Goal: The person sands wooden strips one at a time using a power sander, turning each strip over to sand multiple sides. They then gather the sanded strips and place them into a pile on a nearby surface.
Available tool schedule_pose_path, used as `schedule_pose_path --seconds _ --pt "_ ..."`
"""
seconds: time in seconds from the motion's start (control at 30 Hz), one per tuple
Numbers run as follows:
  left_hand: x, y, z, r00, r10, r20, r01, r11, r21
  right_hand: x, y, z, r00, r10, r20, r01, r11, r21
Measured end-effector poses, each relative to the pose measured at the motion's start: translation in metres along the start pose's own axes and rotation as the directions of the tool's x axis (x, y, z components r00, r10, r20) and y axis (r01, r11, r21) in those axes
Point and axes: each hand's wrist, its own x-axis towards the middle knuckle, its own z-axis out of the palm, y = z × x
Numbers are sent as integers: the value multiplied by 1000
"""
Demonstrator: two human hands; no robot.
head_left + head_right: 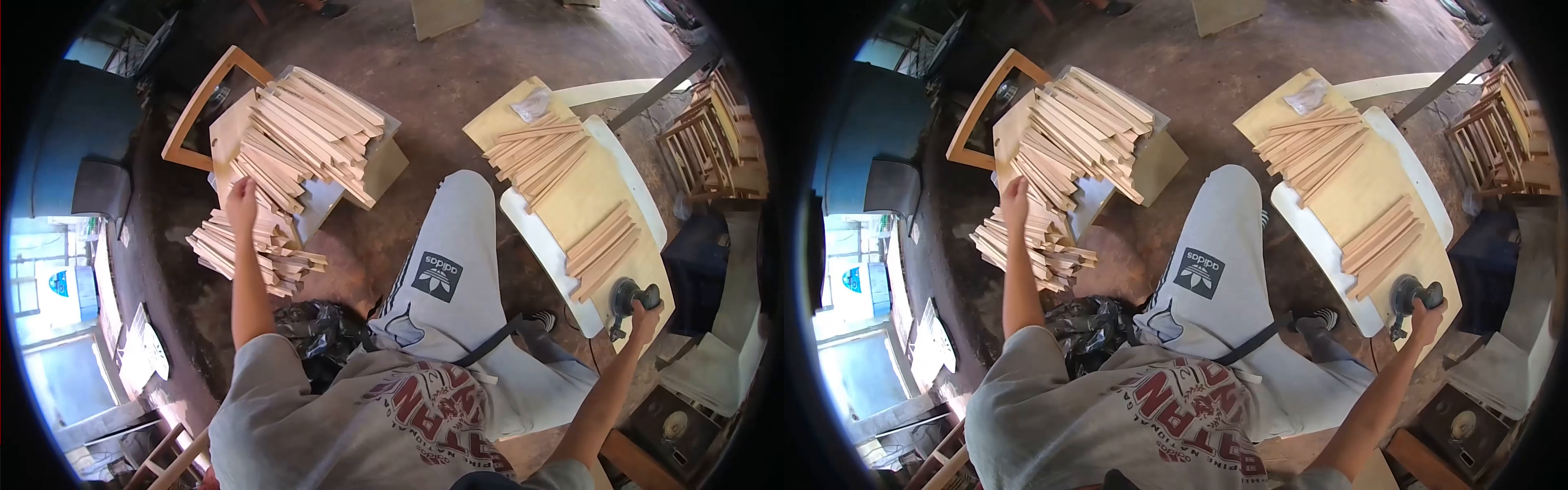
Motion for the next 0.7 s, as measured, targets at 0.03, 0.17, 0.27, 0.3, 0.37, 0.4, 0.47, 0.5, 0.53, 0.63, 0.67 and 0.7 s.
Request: schedule_pose_path --seconds 0.03,0.17,0.27,0.3,0.37,0.4,0.47,0.5,0.53,0.63,0.67,0.7 --pt "9 -23 -5 1000 -9 9 9 1000 -29 1 0 0 1000 2 -1 -2 1000 4" --pt "0 31 18 994 94 56 -87 990 -110 5 5 4 1000 -3 -3 3 1000 21" --pt "-21 96 61 978 197 66 -186 972 -143 4 4 4 1000 1 2 -1 1000 28" --pt "-28 129 75 968 198 153 -168 967 -190 4 4 4 1000 -6 -6 6 999 37" --pt "-60 217 112 921 325 216 -236 904 -356 -3 -3 -2 1000 4 -6 -4 1000 27" --pt "-79 256 134 860 460 222 -357 852 -382 -5 -6 -5 1000 8 -4 -8 1000 23" --pt "-117 316 190 660 700 274 -585 707 -397 -4 -6 -4 1000 8 -2 -8 999 32" --pt "-135 336 225 560 756 338 -646 654 -394 -5 -7 -4 1000 12 -5 -11 999 31" --pt "-153 355 263 525 722 450 -659 679 -322 -7 -9 -5 1000 15 -7 -15 999 31" --pt "-193 378 360 505 510 696 -649 756 -84 -12 -13 -8 1000 21 -2 -21 1000 21" --pt "-197 380 370 519 458 722 -615 786 -57 -11 -12 -8 1000 19 -9 -18 1000 24" --pt "-200 386 379 528 407 745 -582 812 -31 -14 -15 -10 1000 26 -11 -26 999 20"
